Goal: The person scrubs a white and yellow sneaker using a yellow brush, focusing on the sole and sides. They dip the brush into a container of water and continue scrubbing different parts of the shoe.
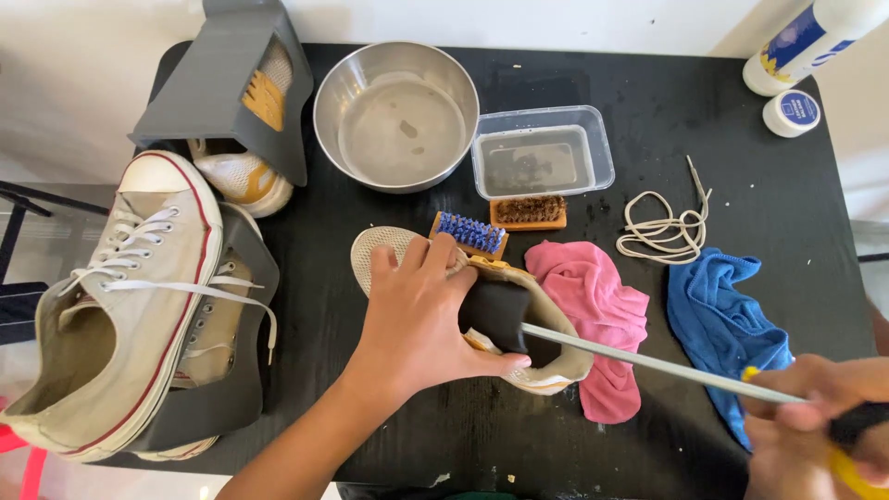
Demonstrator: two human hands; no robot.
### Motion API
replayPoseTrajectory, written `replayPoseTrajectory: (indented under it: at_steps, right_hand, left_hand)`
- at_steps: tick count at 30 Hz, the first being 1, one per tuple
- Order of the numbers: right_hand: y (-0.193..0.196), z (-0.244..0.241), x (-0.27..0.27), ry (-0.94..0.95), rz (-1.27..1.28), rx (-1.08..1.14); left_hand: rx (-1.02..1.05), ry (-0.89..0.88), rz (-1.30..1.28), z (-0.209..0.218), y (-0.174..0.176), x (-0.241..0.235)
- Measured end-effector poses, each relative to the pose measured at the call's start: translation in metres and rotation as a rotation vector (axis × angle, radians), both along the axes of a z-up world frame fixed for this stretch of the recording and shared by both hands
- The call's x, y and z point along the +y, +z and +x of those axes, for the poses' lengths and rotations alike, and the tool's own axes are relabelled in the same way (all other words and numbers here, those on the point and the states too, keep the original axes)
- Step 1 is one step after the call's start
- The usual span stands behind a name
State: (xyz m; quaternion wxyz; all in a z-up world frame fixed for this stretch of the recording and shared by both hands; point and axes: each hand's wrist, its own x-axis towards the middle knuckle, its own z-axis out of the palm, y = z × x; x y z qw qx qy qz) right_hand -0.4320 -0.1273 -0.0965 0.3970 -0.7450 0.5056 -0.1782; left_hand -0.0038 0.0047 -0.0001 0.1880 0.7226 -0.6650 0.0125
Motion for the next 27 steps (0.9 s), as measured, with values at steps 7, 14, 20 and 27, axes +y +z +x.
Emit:
replayPoseTrajectory:
  at_steps: [7,14,20,27]
  right_hand:
    - [0.032,0.047,0.004,-0.007,-0.532,-0.599]
    - [0.062,0.155,0.013,0.19,-0.296,-0.717]
    - [0.077,0.19,0.032,0.444,0.055,-0.454]
    - [0.057,0.149,0.019,0.149,-0.073,-0.632]
  left_hand:
    - [0.043,-0.054,0.0,0.001,-0.001,-0.001]
    - [-0.055,-0.143,-0.225,-0.003,-0.006,-0.004]
    - [-0.166,-0.149,-0.251,-0.005,-0.004,-0.005]
    - [-0.085,-0.165,-0.238,0.0,-0.004,-0.007]
